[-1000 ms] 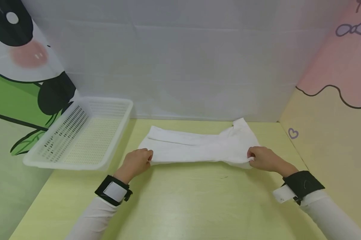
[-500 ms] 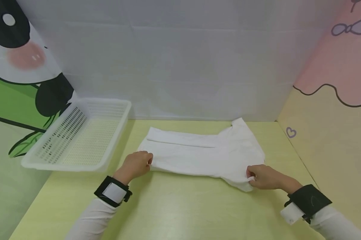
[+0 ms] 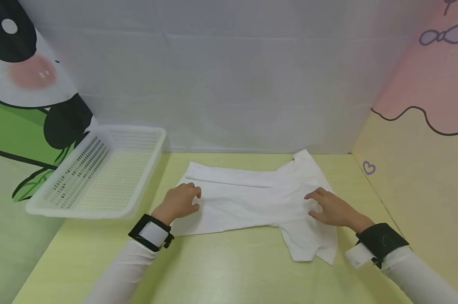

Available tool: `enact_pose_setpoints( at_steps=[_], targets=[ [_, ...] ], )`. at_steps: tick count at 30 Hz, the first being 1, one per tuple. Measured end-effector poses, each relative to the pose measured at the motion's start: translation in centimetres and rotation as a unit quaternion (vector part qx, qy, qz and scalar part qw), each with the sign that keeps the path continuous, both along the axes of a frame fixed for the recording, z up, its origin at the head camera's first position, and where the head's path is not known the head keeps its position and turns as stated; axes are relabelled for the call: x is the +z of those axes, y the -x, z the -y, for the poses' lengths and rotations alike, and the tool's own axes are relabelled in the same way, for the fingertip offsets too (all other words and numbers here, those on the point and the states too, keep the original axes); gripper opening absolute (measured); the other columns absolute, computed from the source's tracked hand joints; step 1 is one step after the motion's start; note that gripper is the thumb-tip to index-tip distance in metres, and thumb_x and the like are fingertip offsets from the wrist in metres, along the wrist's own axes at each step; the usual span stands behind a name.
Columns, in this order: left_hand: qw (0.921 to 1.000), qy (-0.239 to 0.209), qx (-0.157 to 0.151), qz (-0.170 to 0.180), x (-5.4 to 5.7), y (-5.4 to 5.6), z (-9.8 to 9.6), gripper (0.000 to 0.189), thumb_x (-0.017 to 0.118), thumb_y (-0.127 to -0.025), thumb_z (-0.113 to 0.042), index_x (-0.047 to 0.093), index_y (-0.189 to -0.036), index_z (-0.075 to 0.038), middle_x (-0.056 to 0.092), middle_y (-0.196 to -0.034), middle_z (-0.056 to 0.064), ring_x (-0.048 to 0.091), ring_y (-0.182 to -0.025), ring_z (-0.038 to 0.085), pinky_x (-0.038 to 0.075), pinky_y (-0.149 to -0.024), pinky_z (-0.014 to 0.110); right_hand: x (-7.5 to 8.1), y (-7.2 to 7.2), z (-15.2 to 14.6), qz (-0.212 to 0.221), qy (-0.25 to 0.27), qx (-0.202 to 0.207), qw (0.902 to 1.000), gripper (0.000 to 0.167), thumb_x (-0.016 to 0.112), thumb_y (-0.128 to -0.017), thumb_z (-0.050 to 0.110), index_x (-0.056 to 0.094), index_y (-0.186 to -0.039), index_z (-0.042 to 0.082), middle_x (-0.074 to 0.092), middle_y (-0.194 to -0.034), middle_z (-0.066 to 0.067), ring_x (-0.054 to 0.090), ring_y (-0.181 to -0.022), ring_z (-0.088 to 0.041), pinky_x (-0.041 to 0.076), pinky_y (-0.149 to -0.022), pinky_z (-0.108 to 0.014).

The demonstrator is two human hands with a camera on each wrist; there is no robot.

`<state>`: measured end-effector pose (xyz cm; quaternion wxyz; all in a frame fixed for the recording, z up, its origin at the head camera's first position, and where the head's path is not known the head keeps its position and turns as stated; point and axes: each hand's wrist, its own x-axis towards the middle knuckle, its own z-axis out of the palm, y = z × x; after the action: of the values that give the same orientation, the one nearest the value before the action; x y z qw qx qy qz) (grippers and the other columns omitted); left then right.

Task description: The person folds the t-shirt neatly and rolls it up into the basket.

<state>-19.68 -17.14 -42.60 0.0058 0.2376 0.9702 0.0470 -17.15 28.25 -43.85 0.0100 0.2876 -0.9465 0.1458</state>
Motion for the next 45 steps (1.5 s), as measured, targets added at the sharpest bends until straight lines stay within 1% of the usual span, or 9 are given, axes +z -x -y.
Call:
enact_pose_setpoints(
  at_steps=[6, 7, 12, 14, 19, 23, 35, 40, 45],
  targets=[
    [0.9981, 0.027, -0.012, 0.054, -1.0, 1.2, -1.4, 0.044, 0.071, -0.078, -0.025, 0.058, -0.118, -0.012, 0.056, -0.115, 0.008, 0.055, -0.101, 0.028, 0.049, -0.07, 0.038, -1.4, 1.1, 0.4, 0.009, -0.013, -0.027, 0.9995, 0.052, 0.069, -0.079, 0.018, 0.051, -0.125, 0.001, 0.049, -0.121, -0.024, 0.056, -0.097, -0.039, 0.048, -0.078, -0.047],
    [0.9982, 0.03, -0.017, 0.049, -1.2, 1.3, -1.5, 0.047, 0.072, -0.077, -0.026, 0.057, -0.119, -0.011, 0.056, -0.117, 0.009, 0.054, -0.102, 0.029, 0.049, -0.072, 0.039, -1.6, 1.3, 0.4, 0.014, -0.017, -0.031, 0.9993, 0.053, 0.069, -0.08, 0.019, 0.051, -0.126, 0.001, 0.048, -0.123, -0.026, 0.055, -0.099, -0.041, 0.047, -0.079, -0.049],
    [0.9965, 0.035, -0.009, 0.075, -2.4, 2.3, -1.5, 0.056, 0.073, -0.076, -0.028, 0.054, -0.126, -0.012, 0.051, -0.128, 0.011, 0.049, -0.113, 0.033, 0.046, -0.084, 0.046, -2.4, 1.9, 0.5, 0.025, -0.039, -0.04, 0.9981, 0.053, 0.068, -0.08, 0.02, 0.051, -0.126, -0.001, 0.047, -0.123, -0.028, 0.052, -0.099, -0.045, 0.045, -0.08, -0.053],
    [0.9944, 0.028, 0.004, 0.101, -2.8, 2.6, -1.4, 0.058, 0.073, -0.076, -0.029, 0.052, -0.129, -0.014, 0.048, -0.133, 0.011, 0.046, -0.117, 0.034, 0.043, -0.087, 0.05, -2.5, 2.2, 0.6, 0.027, -0.05, -0.048, 0.9972, 0.053, 0.068, -0.08, 0.022, 0.051, -0.125, 0.0, 0.046, -0.124, -0.027, 0.051, -0.098, -0.046, 0.045, -0.077, -0.053],
    [0.9918, 0.009, 0.023, 0.126, -3.5, 3.2, -1.2, 0.061, 0.073, -0.074, -0.029, 0.051, -0.13, -0.015, 0.044, -0.137, 0.012, 0.043, -0.12, 0.035, 0.043, -0.086, 0.053, -2.7, 3.0, 0.6, 0.031, -0.072, -0.066, 0.9947, 0.053, 0.067, -0.08, 0.022, 0.051, -0.126, 0.001, 0.044, -0.127, -0.027, 0.048, -0.099, -0.047, 0.046, -0.073, -0.055],
    [0.9912, 0.004, 0.027, 0.13, -3.7, 3.7, -1.1, 0.064, 0.074, -0.073, -0.03, 0.051, -0.131, -0.015, 0.042, -0.138, 0.012, 0.042, -0.121, 0.035, 0.043, -0.087, 0.052, -2.9, 3.9, 0.6, 0.034, -0.077, -0.073, 0.9938, 0.055, 0.067, -0.08, 0.022, 0.05, -0.128, 0.002, 0.042, -0.13, -0.026, 0.046, -0.103, -0.048, 0.046, -0.075, -0.056],
    [0.9908, 0.008, 0.043, 0.128, -3.7, 5.8, -0.8, 0.07, 0.075, -0.073, -0.036, 0.048, -0.133, -0.014, 0.038, -0.141, 0.013, 0.038, -0.125, 0.037, 0.041, -0.09, 0.053, -3.4, 6.8, 1.4, 0.068, -0.098, -0.102, 0.9875, 0.058, 0.062, -0.084, 0.026, 0.042, -0.135, 0.006, 0.033, -0.14, -0.024, 0.036, -0.118, -0.048, 0.04, -0.082, -0.065],
    [0.9904, 0.015, 0.052, 0.127, -4.1, 6.6, -0.7, 0.07, 0.074, -0.073, -0.039, 0.047, -0.134, -0.017, 0.037, -0.143, 0.01, 0.037, -0.126, 0.035, 0.041, -0.09, 0.053, -3.6, 7.7, 1.5, 0.062, -0.097, -0.102, 0.9881, 0.058, 0.062, -0.084, 0.025, 0.043, -0.135, 0.005, 0.033, -0.14, -0.025, 0.036, -0.118, -0.049, 0.039, -0.084, -0.064],
    [0.9903, 0.007, 0.05, 0.13, -3.9, 7.1, -0.7, 0.071, 0.074, -0.071, -0.037, 0.048, -0.133, -0.015, 0.038, -0.142, 0.011, 0.037, -0.126, 0.036, 0.041, -0.09, 0.054, -3.8, 8.4, 1.5, 0.061, -0.099, -0.105, 0.9876, 0.058, 0.061, -0.086, 0.025, 0.042, -0.136, 0.005, 0.032, -0.141, -0.025, 0.034, -0.119, -0.05, 0.037, -0.088, -0.063]
  ],
)
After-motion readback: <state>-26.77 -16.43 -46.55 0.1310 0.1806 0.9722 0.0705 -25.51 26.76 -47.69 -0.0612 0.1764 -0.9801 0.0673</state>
